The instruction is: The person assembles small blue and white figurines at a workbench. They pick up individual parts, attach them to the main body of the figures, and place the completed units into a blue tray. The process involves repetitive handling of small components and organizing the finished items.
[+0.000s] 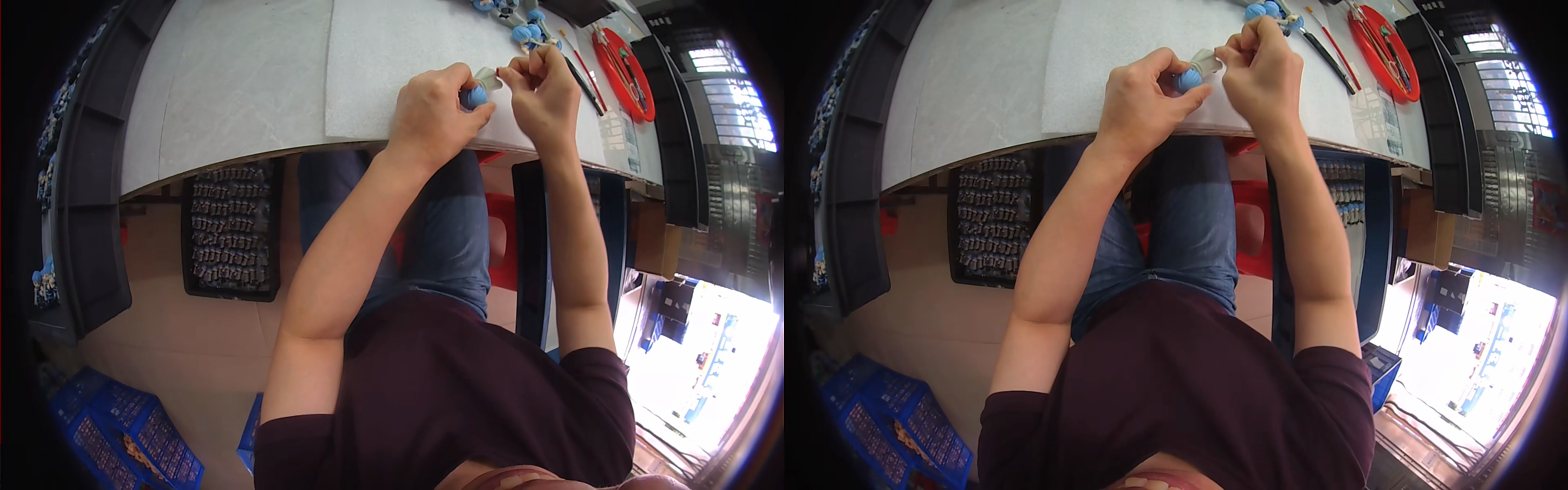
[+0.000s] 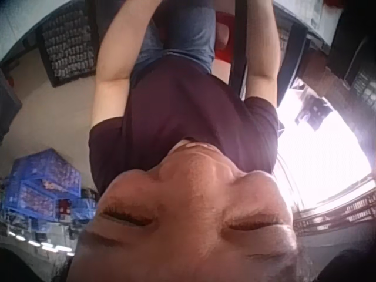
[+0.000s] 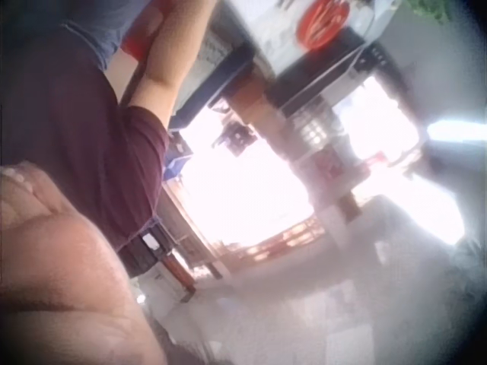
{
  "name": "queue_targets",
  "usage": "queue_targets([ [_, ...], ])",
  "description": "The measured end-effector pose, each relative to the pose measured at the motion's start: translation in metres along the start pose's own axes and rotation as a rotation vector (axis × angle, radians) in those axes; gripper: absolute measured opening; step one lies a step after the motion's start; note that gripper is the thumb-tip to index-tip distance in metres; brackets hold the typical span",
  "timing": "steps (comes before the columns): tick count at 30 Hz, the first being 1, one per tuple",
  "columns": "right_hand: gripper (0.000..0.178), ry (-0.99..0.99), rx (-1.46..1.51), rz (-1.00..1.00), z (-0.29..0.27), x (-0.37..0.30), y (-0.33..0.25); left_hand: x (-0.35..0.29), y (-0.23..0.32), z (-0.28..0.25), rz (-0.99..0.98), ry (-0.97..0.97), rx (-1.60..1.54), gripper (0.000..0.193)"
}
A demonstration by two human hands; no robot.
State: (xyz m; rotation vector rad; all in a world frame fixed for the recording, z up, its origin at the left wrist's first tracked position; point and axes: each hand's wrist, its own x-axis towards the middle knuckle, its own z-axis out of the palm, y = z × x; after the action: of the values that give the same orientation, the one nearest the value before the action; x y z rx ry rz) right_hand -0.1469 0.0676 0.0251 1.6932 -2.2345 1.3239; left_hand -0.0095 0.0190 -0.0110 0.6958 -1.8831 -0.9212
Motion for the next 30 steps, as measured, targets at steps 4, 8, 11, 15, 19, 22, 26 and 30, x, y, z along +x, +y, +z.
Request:
queue_targets([
  [4, 0.021, -0.024, 0.052, -0.016, 0.004, -0.005, -0.003, -0.004, -0.004, 0.005, 0.024, 0.021, -0.011, 0.028],
  [8, 0.030, -0.036, 0.023, 0.017, 0.000, 0.000, -0.011, -0.005, -0.002, 0.001, -0.046, -0.022, -0.021, 0.028],
  [11, 0.030, -0.069, 0.038, 0.022, 0.003, -0.003, -0.006, -0.002, -0.002, 0.003, 0.029, 0.017, 0.006, 0.028],
  [15, 0.024, -0.024, 0.055, -0.039, 0.003, -0.005, -0.009, -0.002, -0.003, 0.003, 0.011, 0.003, -0.028, 0.028],
  [19, 0.021, -0.017, 0.042, -0.067, 0.007, -0.005, -0.004, -0.004, -0.001, 0.003, 0.007, 0.015, -0.010, 0.029],
  [22, 0.024, -0.039, 0.003, -0.071, 0.006, -0.004, -0.009, -0.006, -0.002, 0.002, -0.015, 0.006, -0.014, 0.029],
  [26, 0.025, -0.054, -0.086, -0.088, 0.004, -0.003, -0.008, -0.002, -0.003, 0.004, 0.043, 0.033, -0.005, 0.028],
  [30, 0.025, 0.035, -0.147, -0.130, -0.006, 0.008, -0.010, -0.002, -0.004, 0.001, -0.046, -0.024, -0.065, 0.027],
])
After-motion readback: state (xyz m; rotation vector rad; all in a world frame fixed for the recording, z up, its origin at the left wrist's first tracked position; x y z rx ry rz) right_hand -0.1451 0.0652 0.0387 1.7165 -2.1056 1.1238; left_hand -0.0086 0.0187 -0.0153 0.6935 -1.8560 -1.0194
